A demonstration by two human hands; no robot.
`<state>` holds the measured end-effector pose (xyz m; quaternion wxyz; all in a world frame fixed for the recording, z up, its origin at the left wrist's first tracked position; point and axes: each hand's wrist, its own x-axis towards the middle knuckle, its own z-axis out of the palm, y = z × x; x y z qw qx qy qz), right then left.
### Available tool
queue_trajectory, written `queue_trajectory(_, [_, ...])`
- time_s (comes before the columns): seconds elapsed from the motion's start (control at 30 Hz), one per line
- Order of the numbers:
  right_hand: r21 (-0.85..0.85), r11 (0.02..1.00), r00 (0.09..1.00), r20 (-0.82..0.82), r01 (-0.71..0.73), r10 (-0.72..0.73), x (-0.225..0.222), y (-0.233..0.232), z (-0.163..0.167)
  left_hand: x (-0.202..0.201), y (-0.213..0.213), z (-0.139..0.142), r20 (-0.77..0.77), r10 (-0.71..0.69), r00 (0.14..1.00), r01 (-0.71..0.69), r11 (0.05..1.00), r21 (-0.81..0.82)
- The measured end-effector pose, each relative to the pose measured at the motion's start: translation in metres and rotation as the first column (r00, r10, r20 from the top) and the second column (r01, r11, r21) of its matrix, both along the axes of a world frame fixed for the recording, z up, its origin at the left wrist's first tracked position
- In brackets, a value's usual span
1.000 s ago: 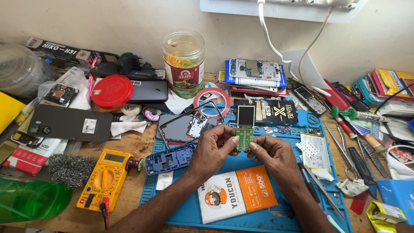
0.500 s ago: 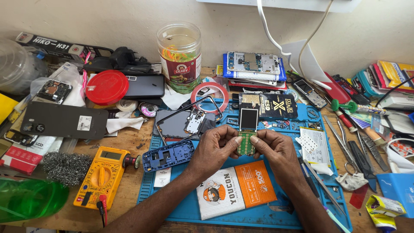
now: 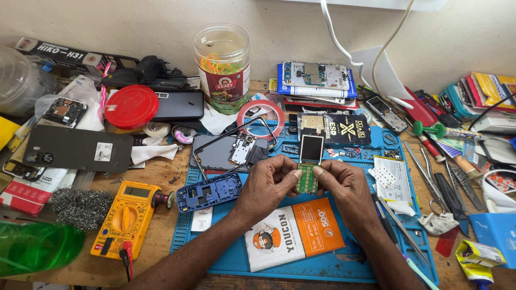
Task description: The person uses a multimeter to test a small green circuit board with an attached display. They hold the board with one hand and touch the multimeter probes to various points on the board while observing the readings on the multimeter display.
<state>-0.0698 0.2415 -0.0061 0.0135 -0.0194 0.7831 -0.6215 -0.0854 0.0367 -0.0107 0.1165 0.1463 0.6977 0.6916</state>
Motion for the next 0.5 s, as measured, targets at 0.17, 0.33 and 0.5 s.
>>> queue_trajectory(0.17, [0.017, 1.000, 1.000, -0.024, -0.013, 0.014, -0.0001, 0.0004, -0.0007, -0.0013, -0.0007, -0.0014, 0.013, -0.009, 1.000, 0.009, 1.000, 0.027])
queue_trajectory(0.33, [0.025, 1.000, 1.000, -0.017, -0.003, 0.004, -0.0007, 0.0005, -0.0021, -0.0011, -0.0009, -0.0007, 0.028, -0.009, 1.000, 0.008, 1.000, 0.014])
queue_trajectory(0.5, [0.017, 1.000, 1.000, 0.001, -0.002, 0.002, -0.0018, 0.0006, -0.0027, -0.0008, -0.0004, 0.0005, 0.018, -0.002, 1.000, 0.002, 1.000, -0.005])
